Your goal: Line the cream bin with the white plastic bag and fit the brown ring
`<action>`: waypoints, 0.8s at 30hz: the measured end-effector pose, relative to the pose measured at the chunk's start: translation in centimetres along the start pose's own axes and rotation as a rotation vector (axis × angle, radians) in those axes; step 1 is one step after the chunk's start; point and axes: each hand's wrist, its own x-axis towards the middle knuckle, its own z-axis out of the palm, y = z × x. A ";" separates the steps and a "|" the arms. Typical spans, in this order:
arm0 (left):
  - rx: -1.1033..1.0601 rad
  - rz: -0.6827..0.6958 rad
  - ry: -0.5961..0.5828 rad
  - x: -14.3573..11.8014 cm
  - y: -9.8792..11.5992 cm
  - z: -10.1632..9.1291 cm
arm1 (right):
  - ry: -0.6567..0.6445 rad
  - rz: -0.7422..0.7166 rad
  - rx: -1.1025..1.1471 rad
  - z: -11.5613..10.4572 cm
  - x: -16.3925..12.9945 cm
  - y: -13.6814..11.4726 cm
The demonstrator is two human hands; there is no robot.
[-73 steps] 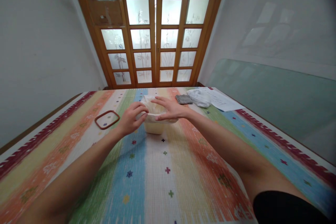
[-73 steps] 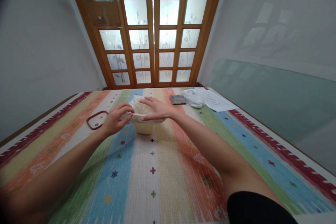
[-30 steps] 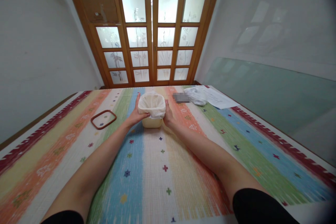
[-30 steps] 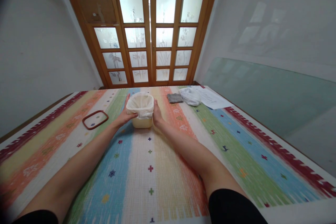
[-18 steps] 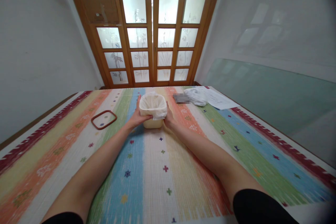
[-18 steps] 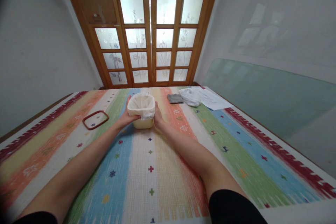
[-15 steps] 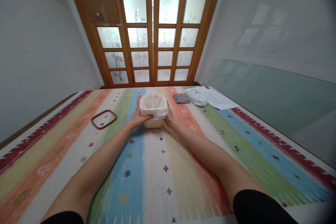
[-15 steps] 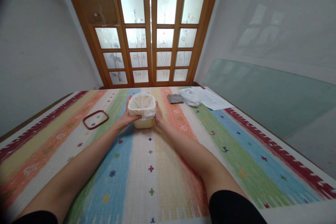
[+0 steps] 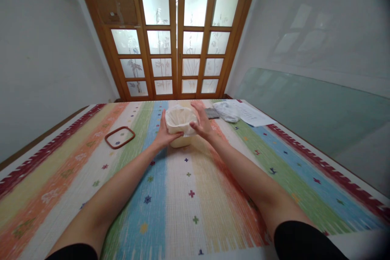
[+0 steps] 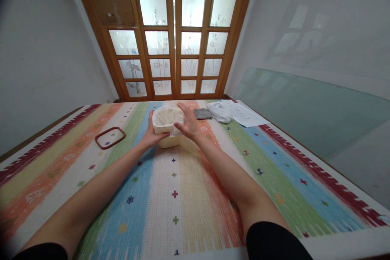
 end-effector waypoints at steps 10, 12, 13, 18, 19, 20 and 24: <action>-0.130 -0.147 -0.219 2.3 0.5 -5.3 | -0.099 0.117 0.204 0.2 -1.1 1.8; -0.074 -0.221 -0.173 2.8 0.9 -6.0 | -0.103 0.143 0.260 0.4 -1.2 1.7; -0.020 -0.244 -0.112 3.1 1.1 -6.3 | -0.100 0.162 0.273 0.5 -1.2 1.7; 0.232 -0.027 0.124 3.8 2.7 -6.2 | -0.052 0.255 0.248 1.2 -1.2 1.1; 0.228 0.024 0.094 3.8 2.9 -5.8 | -0.041 0.265 0.251 1.4 -1.2 0.9; 0.207 0.048 0.052 3.7 3.1 -5.4 | -0.029 0.276 0.258 1.5 -1.2 0.7; 0.040 -0.084 -0.054 3.2 2.7 -3.6 | 0.012 0.338 0.275 2.0 -1.1 0.0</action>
